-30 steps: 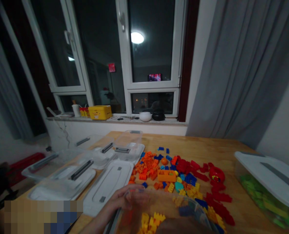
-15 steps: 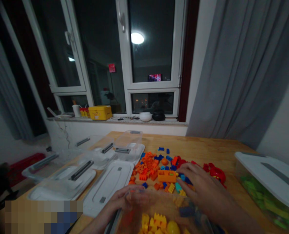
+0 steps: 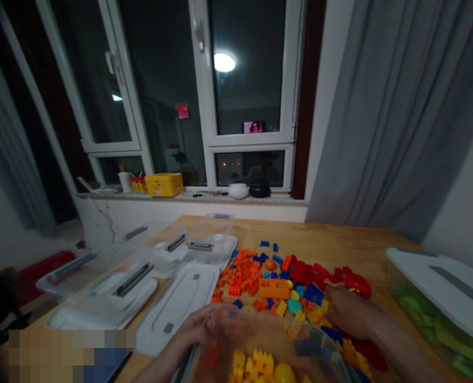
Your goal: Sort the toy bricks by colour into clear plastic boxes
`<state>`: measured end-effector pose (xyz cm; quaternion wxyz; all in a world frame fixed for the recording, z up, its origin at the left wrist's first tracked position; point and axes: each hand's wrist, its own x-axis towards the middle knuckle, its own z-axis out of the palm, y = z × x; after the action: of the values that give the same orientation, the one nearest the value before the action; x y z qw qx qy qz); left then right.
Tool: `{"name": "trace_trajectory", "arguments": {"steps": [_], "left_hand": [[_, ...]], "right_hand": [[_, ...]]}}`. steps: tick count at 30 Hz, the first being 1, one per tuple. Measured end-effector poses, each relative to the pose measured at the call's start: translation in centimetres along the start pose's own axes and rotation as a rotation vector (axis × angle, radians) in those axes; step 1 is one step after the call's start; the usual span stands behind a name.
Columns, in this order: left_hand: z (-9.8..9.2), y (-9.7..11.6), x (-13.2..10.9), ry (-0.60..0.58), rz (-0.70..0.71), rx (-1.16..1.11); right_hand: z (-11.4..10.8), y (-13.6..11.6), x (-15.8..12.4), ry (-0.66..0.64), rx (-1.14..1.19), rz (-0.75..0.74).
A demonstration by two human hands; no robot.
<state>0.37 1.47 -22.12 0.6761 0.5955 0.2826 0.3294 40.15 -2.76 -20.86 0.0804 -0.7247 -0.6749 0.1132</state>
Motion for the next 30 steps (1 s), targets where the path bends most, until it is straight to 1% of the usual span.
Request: {"name": "trace_trajectory", "arguments": {"steps": [3,10,15,23,27,30], "left_hand": [[0.0,-0.2,0.1,0.001,0.007,-0.032],[-0.4,-1.5,0.6,0.011,0.014,-0.094],[-0.4,-1.5,0.5,0.005,0.025,-0.100],[-0.2,-0.9,0.3,0.009,0.015,-0.084],[-0.3,-0.9,0.4,-0.007,0.017,-0.083],[-0.4,-1.3,0.4,-0.004,0.031,-0.086]], "right_hand": [[0.6,0.6,0.3,-0.024,0.016,-0.003],[1.9,1.7,1.0,-0.007,0.058,-0.028],[2.4,1.9,1.3,-0.002,0.083,-0.030],[1.9,2.0,1.2,-0.022,0.087,0.002],[1.5,1.4,0.8,-0.024,0.093,0.027],[1.1,0.8,0.5,-0.020,0.103,0.032]]}}
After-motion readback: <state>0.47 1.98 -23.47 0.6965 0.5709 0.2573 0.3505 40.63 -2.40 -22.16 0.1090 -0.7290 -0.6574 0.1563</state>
